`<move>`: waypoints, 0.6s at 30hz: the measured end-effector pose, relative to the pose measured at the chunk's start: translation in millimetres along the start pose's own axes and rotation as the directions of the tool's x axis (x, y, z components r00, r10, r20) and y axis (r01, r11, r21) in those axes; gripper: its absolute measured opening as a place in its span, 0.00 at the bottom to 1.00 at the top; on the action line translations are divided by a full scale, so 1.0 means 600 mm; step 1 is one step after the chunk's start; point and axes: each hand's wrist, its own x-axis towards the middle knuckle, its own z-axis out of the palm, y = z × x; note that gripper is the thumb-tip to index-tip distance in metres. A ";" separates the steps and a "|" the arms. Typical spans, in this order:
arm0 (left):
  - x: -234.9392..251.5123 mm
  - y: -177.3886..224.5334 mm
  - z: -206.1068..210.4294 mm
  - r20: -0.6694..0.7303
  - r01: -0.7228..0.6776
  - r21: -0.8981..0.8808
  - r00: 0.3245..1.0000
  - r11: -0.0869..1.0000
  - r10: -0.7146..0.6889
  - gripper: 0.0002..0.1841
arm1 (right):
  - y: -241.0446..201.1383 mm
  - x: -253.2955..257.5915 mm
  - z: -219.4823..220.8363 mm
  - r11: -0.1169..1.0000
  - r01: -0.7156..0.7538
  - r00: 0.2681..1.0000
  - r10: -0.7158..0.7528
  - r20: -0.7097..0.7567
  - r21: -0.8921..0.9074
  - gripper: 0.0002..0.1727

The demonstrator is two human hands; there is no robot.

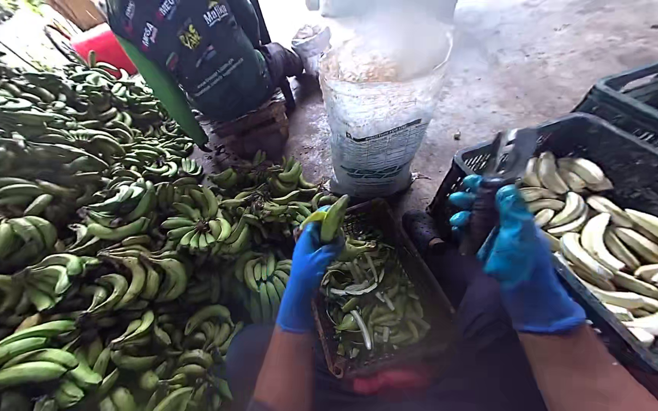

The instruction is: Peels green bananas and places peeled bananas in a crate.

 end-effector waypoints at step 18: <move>-0.051 -0.065 0.065 -0.303 -0.092 -0.423 0.952 0.902 -0.045 0.19 | 0.166 -0.200 0.072 0.744 -0.391 0.814 0.555 0.174 -0.542 0.23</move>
